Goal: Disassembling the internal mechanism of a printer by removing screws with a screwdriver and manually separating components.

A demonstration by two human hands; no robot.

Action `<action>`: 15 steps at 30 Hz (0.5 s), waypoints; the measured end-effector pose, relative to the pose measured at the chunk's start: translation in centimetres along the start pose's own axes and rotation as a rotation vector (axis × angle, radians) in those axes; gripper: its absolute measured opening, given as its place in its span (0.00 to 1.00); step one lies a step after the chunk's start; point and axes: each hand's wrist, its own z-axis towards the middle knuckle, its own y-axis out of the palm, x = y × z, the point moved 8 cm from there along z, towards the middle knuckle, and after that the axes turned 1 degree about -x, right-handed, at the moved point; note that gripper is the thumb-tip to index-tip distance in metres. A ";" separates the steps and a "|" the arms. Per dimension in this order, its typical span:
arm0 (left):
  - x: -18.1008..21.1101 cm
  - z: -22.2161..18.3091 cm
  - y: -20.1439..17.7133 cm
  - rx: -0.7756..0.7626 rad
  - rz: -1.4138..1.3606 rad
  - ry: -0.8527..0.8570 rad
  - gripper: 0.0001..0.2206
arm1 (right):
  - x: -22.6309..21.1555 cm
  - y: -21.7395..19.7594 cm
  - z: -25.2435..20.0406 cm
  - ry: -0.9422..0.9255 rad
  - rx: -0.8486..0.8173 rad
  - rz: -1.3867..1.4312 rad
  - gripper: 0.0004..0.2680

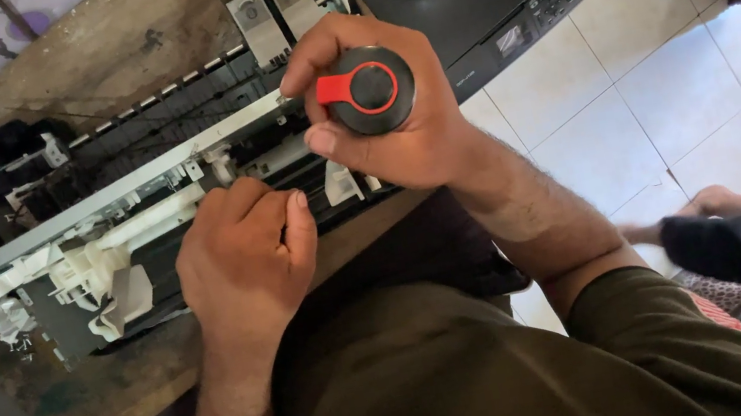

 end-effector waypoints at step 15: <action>0.5 0.0 -0.3 0.025 0.002 0.023 0.11 | -0.4 -0.1 0.3 0.016 -0.007 0.000 0.09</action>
